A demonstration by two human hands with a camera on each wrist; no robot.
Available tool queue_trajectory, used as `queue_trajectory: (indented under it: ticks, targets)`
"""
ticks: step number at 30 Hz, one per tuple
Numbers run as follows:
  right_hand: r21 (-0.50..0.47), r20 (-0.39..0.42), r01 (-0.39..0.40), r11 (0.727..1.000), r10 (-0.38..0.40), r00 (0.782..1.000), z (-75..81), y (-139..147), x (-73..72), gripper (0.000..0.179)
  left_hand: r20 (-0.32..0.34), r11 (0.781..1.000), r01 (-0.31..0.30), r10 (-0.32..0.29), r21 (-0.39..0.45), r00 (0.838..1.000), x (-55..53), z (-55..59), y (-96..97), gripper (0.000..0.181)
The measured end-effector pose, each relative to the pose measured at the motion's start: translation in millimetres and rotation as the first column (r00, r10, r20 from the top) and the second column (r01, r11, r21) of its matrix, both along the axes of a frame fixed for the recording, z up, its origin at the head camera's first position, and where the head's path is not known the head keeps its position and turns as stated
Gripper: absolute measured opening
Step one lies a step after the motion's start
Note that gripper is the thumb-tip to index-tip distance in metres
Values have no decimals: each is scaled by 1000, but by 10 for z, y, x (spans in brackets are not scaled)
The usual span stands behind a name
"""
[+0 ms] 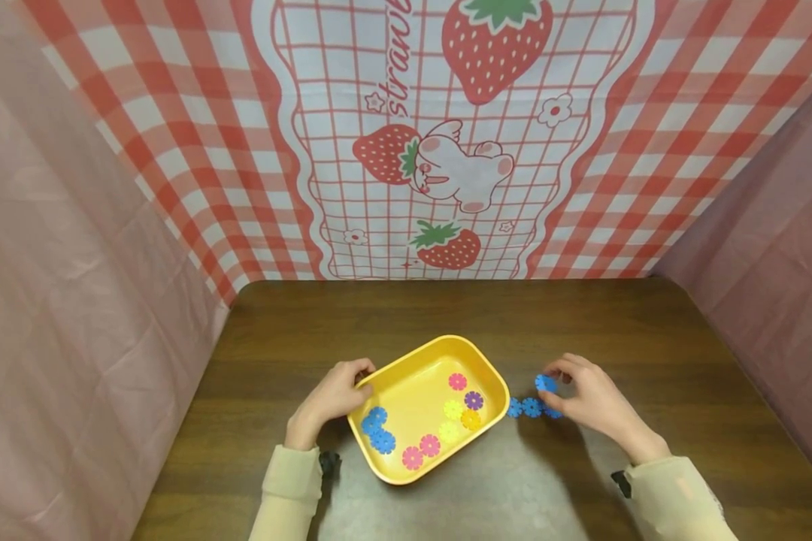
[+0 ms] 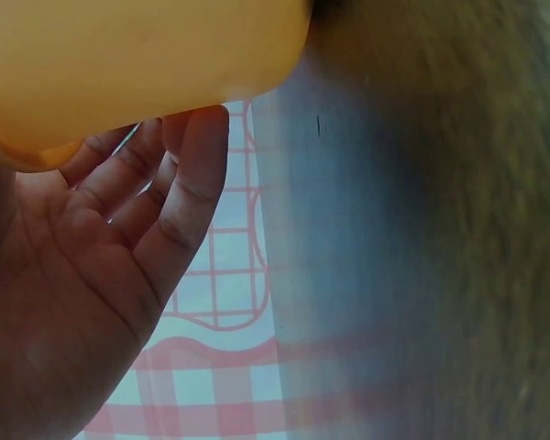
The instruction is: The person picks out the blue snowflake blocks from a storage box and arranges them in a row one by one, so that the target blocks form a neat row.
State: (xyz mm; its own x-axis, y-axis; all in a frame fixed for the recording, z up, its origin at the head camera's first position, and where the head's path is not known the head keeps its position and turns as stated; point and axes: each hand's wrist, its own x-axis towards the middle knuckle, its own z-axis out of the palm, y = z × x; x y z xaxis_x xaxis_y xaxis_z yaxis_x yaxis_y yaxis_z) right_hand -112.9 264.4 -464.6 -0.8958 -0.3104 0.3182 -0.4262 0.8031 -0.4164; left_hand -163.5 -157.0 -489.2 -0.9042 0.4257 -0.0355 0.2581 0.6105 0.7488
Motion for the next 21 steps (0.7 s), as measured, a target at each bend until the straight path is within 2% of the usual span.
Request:
queue_trajectory:
  ticks: [10,17,21]
  targets:
    - [-4,-7,41,999,-41,999,-92,190,39,27,-14,1000,1,-1,-1,1000,5,-13,2,12]
    - [9,34,82,997,-83,996,-179,321,112,25,-19,1000,6,-6,-8,1000,-5,-35,3,13]
    - [-6,16,99,995,-99,995,-229,417,150,24,-13,1000,3,-4,-9,1000,-7,-24,3,12]
